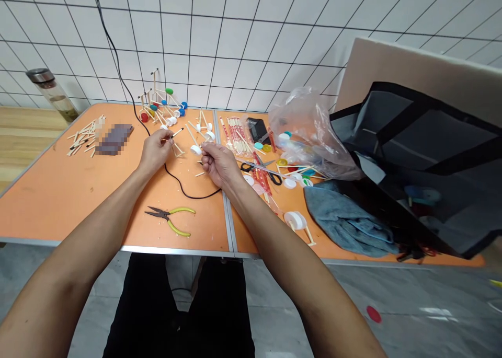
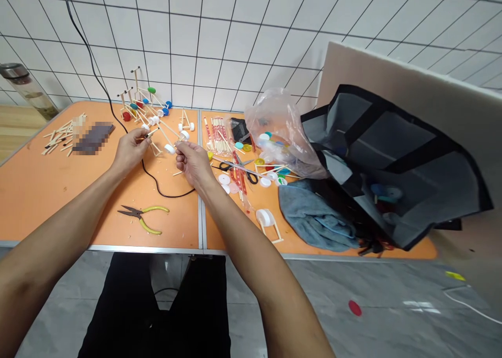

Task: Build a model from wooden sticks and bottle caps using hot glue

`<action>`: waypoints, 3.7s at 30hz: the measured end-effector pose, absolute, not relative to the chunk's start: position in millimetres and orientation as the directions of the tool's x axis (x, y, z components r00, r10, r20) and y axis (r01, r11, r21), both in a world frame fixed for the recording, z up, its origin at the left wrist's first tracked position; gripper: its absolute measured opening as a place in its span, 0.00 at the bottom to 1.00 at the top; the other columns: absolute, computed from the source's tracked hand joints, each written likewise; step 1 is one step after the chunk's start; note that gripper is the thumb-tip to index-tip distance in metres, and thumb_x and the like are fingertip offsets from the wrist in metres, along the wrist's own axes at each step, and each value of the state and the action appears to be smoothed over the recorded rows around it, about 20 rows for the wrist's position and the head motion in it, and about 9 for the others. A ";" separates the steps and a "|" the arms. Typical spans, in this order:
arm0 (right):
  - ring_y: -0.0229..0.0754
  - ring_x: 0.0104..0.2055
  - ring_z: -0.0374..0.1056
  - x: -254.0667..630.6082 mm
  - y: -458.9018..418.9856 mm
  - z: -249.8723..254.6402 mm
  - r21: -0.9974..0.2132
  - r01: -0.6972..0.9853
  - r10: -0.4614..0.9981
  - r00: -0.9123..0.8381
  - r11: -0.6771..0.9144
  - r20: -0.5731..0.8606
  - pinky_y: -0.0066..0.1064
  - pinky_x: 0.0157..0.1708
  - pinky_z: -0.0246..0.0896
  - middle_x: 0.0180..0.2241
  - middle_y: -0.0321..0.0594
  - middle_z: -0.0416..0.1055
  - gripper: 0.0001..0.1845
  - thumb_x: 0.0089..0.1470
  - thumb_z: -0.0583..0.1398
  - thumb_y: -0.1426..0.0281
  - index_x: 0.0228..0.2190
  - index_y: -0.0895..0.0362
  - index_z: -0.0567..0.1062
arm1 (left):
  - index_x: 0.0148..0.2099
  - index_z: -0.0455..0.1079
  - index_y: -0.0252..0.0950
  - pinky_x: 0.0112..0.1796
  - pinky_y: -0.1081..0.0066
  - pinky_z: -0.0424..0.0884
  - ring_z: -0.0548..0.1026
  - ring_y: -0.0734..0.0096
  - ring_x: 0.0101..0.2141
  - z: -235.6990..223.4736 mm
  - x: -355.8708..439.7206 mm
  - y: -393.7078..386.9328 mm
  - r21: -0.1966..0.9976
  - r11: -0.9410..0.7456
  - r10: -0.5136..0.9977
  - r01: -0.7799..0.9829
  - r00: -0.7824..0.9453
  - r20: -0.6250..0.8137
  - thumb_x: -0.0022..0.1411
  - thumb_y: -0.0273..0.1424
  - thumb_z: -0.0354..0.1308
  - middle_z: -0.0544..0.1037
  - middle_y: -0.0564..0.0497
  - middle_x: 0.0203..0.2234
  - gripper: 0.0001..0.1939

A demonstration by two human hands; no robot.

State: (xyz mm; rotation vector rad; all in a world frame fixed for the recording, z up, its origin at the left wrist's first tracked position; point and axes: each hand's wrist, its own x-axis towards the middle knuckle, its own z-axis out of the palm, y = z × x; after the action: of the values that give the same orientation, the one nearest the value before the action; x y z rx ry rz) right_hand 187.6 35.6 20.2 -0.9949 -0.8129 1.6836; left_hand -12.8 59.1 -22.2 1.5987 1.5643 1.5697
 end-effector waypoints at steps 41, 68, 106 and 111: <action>0.26 0.18 0.60 193.4 37.7 19.3 -0.876 -0.399 0.959 -0.189 -0.270 -0.209 0.15 0.17 0.57 0.21 0.26 0.69 0.19 0.53 0.76 0.73 0.24 0.55 0.71 | 0.41 0.86 0.45 0.39 0.60 0.69 0.80 0.52 0.47 -25.8 -26.1 51.3 0.418 -0.262 0.891 0.870 0.052 0.450 0.63 0.26 0.57 0.83 0.47 0.54 0.16; 0.26 0.17 0.59 192.2 34.9 23.0 -0.874 -0.374 0.948 -0.189 -0.312 -0.257 0.15 0.15 0.57 0.19 0.26 0.68 0.19 0.61 0.71 0.76 0.23 0.56 0.71 | 0.47 0.87 0.40 0.57 0.49 0.72 0.78 0.43 0.55 -23.2 -25.3 57.5 0.377 -0.258 0.927 0.890 0.118 0.356 0.62 0.21 0.55 0.82 0.40 0.56 0.21; 0.26 0.13 0.57 144.1 43.3 15.1 -0.869 -0.205 0.889 -0.191 -0.451 -0.416 0.12 0.14 0.56 0.14 0.26 0.64 0.21 0.67 0.65 0.77 0.23 0.55 0.69 | 0.59 0.83 0.43 0.47 0.64 0.79 0.83 0.60 0.48 -7.6 -36.2 68.2 0.991 -0.123 0.917 -0.050 -0.388 0.094 0.47 0.32 0.68 0.86 0.49 0.51 0.34; 0.26 0.13 0.57 140.2 44.5 14.6 -0.873 -0.212 0.896 -0.180 -0.438 -0.406 0.12 0.14 0.55 0.14 0.26 0.65 0.20 0.67 0.65 0.78 0.23 0.56 0.70 | 0.67 0.79 0.45 0.48 0.61 0.81 0.83 0.57 0.52 -0.7 -33.6 61.2 0.994 -0.100 0.927 -0.054 -0.367 0.074 0.47 0.28 0.67 0.85 0.46 0.49 0.41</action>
State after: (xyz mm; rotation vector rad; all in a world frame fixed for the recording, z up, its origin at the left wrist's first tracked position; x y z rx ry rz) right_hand 140.2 44.5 14.6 -1.2558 -0.8681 1.7350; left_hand -33.6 61.2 -0.7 1.0206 1.3779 1.5812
